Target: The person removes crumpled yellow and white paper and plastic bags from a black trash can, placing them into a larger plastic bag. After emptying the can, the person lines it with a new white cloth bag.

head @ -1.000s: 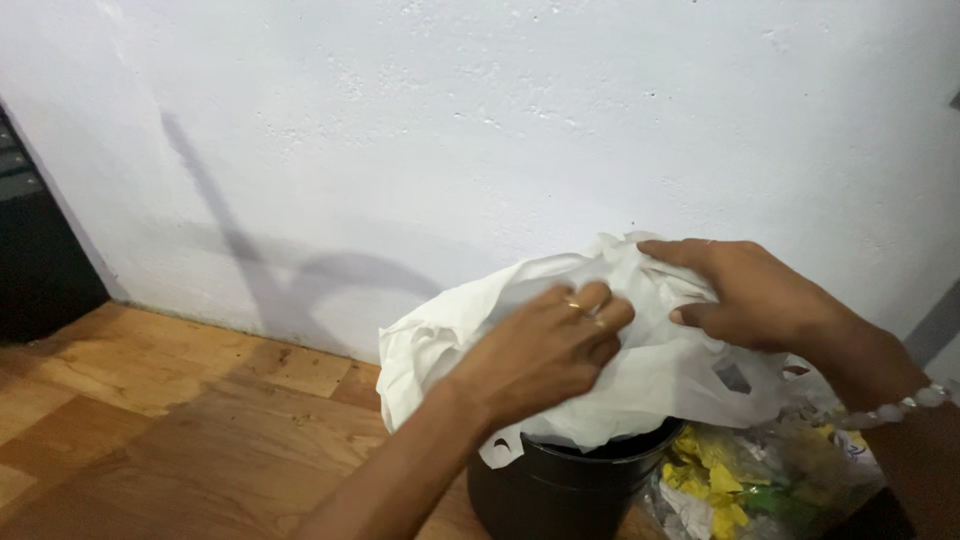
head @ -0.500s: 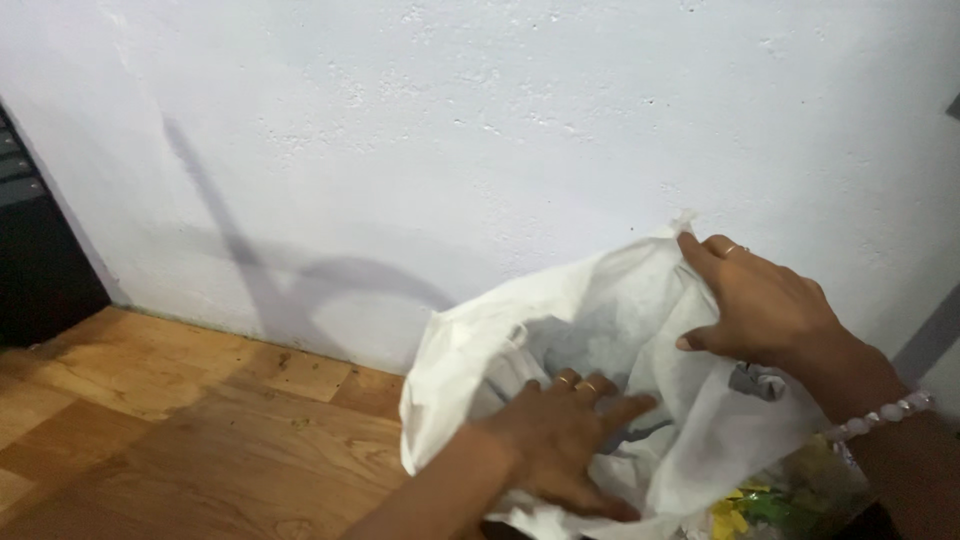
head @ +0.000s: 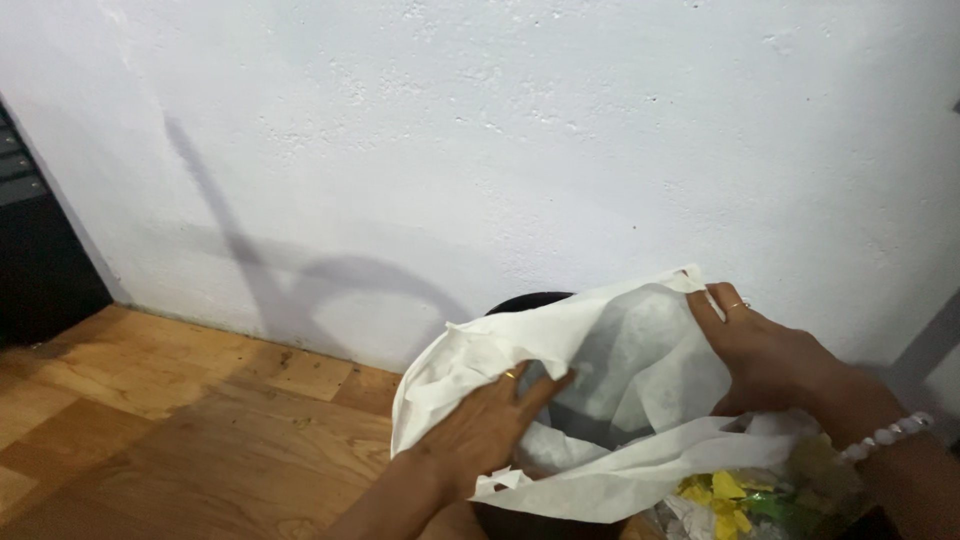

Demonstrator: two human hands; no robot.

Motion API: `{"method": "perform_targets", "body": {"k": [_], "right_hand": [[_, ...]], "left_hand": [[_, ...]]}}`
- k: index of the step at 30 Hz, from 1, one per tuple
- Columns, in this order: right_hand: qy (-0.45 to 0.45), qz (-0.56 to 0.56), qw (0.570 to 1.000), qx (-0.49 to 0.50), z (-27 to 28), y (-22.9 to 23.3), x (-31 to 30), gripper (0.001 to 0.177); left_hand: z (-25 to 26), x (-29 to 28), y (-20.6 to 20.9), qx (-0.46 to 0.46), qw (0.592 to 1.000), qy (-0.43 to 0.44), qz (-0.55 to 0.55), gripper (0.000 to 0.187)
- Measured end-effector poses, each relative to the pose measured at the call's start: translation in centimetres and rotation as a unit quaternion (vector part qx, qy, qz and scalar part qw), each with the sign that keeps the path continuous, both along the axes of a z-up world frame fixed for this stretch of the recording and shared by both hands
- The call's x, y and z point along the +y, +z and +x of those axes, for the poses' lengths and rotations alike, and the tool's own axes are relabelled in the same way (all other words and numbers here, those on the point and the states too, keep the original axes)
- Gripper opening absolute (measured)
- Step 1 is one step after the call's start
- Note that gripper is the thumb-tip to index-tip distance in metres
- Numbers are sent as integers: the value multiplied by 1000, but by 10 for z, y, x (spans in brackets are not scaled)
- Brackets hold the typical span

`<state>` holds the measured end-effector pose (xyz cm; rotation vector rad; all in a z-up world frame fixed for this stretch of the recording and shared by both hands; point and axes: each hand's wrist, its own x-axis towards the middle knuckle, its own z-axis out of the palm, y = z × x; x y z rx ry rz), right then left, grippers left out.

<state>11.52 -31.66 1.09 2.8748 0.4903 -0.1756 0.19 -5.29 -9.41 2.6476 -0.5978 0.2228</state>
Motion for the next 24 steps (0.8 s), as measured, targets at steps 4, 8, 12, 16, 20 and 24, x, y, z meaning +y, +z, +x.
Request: {"method": "perform_targets", "body": {"k": [4, 8, 12, 16, 20, 24], "right_hand": [[-5, -17, 1000, -16, -2, -7, 4, 154], [34, -72, 995, -55, -3, -15, 7, 152], [40, -100, 993, -54, 1, -23, 13, 151], [20, -101, 995, -10, 3, -28, 20, 140], [3, -77, 997, 33, 6, -33, 19, 133], [35, -53, 998, 22, 8, -39, 19, 128]], "left_hand": [[-4, 5, 8, 106, 988, 111, -6, 120], [-1, 9, 12, 55, 979, 180, -74, 113], [7, 9, 2, -44, 965, 236, -109, 95], [16, 1, -3, 20, 920, 387, -51, 86], [23, -4, -2, 53, 906, 401, -126, 66], [28, -5, -2, 27, 910, 390, -140, 54]]}}
